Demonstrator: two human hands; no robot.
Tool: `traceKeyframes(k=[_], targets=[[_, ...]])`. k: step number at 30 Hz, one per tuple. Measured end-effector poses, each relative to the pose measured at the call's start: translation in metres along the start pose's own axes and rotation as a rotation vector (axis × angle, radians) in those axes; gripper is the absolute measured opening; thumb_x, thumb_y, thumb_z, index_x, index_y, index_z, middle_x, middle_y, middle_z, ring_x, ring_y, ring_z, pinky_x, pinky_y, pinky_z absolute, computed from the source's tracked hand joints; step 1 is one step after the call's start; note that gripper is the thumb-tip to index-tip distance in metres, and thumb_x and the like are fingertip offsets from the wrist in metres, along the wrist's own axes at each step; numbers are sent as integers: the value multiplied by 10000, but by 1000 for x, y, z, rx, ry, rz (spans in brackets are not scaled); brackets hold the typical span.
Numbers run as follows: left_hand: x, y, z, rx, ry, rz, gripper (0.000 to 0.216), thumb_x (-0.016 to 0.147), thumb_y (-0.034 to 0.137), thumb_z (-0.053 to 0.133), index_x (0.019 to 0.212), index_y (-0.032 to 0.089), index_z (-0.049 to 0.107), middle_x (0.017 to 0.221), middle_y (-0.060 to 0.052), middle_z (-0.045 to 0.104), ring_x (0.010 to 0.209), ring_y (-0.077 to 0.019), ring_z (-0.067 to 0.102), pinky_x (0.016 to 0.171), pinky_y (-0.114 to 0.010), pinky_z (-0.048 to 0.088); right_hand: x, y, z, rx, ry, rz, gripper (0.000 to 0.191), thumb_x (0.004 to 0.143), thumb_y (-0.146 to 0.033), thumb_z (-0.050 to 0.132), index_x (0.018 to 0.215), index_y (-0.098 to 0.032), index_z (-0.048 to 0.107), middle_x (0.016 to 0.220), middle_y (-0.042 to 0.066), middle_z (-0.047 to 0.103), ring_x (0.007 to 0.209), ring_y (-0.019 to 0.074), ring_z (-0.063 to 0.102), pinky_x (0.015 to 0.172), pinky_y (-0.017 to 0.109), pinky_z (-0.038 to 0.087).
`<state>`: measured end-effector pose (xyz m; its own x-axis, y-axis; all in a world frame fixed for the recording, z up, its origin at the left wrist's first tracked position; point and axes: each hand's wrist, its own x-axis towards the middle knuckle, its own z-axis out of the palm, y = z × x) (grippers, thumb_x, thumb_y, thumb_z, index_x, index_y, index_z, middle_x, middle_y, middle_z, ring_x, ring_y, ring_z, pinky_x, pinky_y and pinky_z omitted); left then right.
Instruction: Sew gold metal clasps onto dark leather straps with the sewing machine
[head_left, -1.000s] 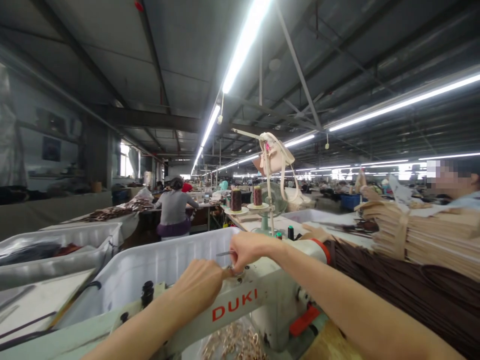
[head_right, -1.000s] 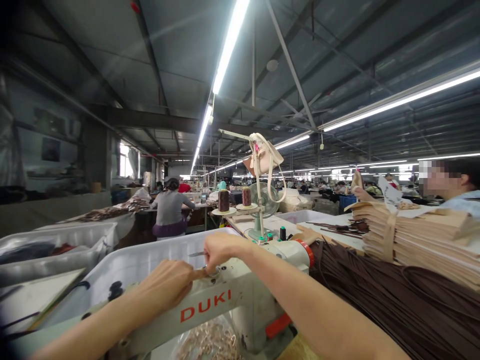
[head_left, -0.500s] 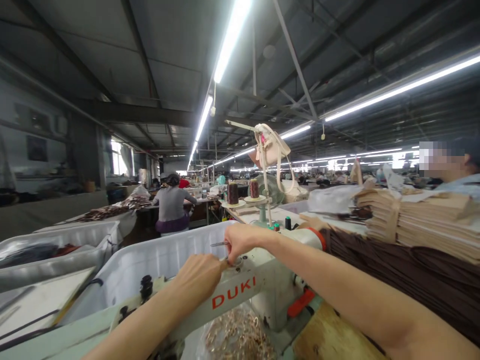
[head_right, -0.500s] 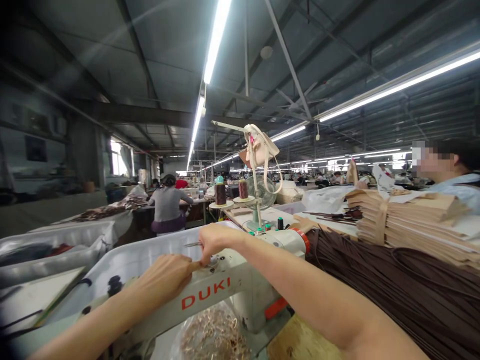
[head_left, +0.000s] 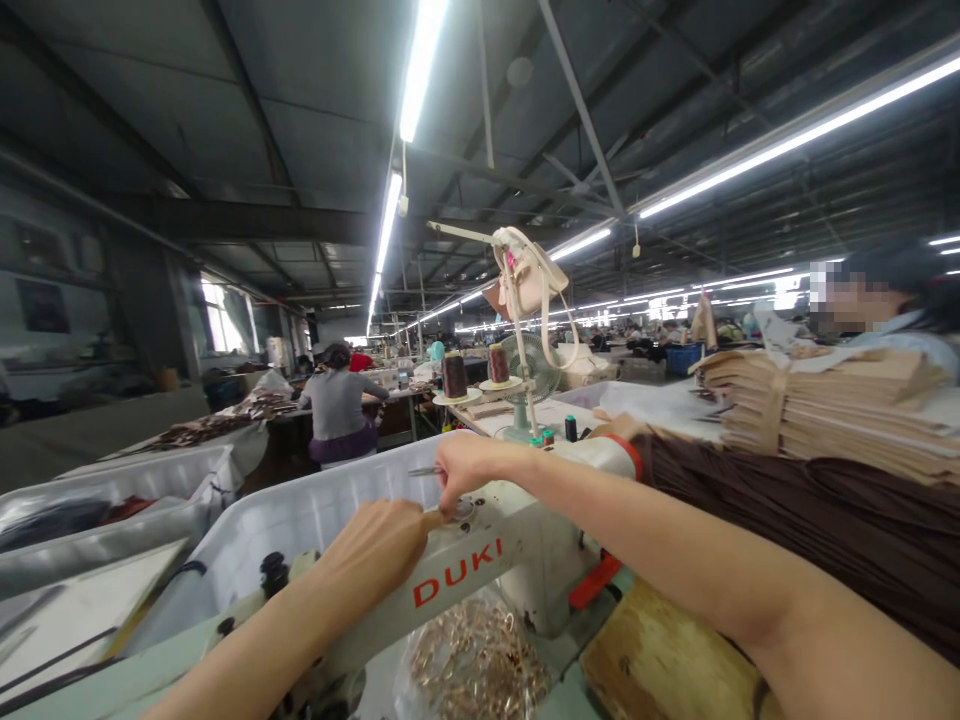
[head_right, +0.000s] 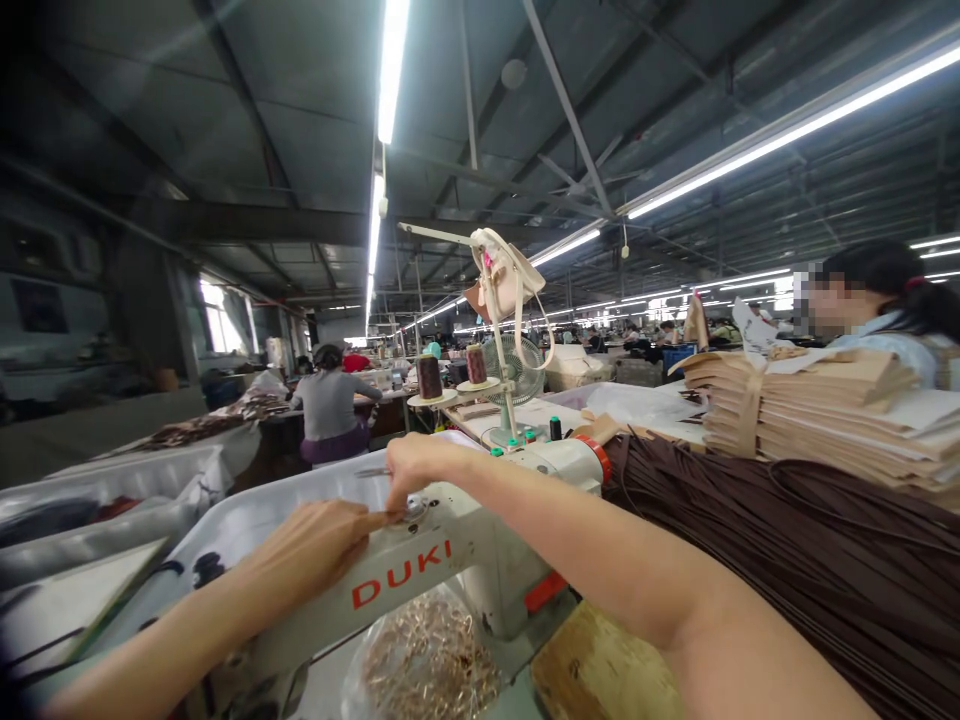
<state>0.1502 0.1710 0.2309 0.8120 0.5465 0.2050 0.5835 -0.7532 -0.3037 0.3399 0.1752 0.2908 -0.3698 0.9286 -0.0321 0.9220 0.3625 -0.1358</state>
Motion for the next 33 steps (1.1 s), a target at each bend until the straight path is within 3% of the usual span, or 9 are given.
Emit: traceKeyframes(k=[10, 13, 16, 19, 22, 26, 29, 31, 33], targets=[[0, 0, 1, -29, -9, -16, 537, 815, 74, 345, 1211, 310, 621, 765, -82, 691, 690, -296, 666, 557, -321, 359, 1, 9, 7, 26, 31, -96, 178, 579, -310, 749, 659, -172, 669, 562, -41, 561, 576, 129, 512, 478, 206, 324], [-2, 0, -1, -55, -3, -17, 565, 827, 80, 342, 1271, 342, 573, 812, -76, 699, 753, -296, 668, 597, -326, 384, -8, 26, 15, 51, 122, -51, 204, 719, -289, 629, 849, -153, 710, 647, -17, 610, 587, 125, 526, 490, 197, 341], [-4, 0, -3, -96, 6, -33, 546, 844, 85, 339, 1268, 339, 572, 956, -67, 712, 862, -273, 668, 686, -329, 418, -10, 31, 27, 50, 223, -45, 334, 746, -198, 570, 1056, -182, 691, 763, -10, 656, 681, 130, 568, 567, 183, 376], [-6, -3, -3, -179, 21, -99, 463, 910, 157, 310, 1281, 330, 528, 954, -54, 703, 876, -251, 661, 735, -332, 425, -8, 26, 38, 36, 246, -55, 284, 740, -143, 554, 956, -207, 727, 746, -20, 668, 725, 127, 599, 621, 167, 394], [-8, -5, -2, -243, 37, -182, 395, 966, 260, 227, 1258, 259, 494, 837, -73, 665, 816, -272, 646, 724, -367, 415, -18, 30, 41, 9, 282, 13, 234, 775, -136, 536, 871, -204, 738, 732, -6, 673, 726, 127, 619, 636, 168, 407], [-11, -3, -3, -259, 29, -185, 358, 969, 285, 216, 1120, 220, 533, 842, -85, 638, 808, -274, 625, 711, -366, 394, -59, 42, 36, -74, 407, 196, 322, 770, -245, 663, 1082, -169, 675, 1048, 98, 654, 871, 217, 629, 716, 262, 446], [-13, 0, -5, -276, 24, -163, 341, 978, 319, 233, 929, 210, 552, 763, -56, 611, 728, -233, 603, 662, -324, 366, -87, 28, 46, -137, 549, 340, 488, 817, -454, 660, 1169, -121, 598, 1136, 171, 590, 980, 316, 594, 754, 366, 454], [-13, 1, -6, -283, 29, -141, 339, 982, 330, 249, 848, 214, 539, 716, -35, 588, 691, -212, 581, 637, -307, 343, -94, 8, 61, -181, 624, 343, 440, 916, -542, 495, 1145, -180, 596, 1052, 117, 610, 944, 292, 607, 719, 358, 458], [-14, 1, -7, -281, 53, -126, 323, 985, 320, 254, 851, 218, 531, 717, -27, 582, 699, -208, 569, 636, -303, 327, -94, -12, 79, -240, 649, 277, 350, 992, -471, 366, 1063, -229, 608, 987, 68, 608, 877, 240, 622, 647, 313, 452]])
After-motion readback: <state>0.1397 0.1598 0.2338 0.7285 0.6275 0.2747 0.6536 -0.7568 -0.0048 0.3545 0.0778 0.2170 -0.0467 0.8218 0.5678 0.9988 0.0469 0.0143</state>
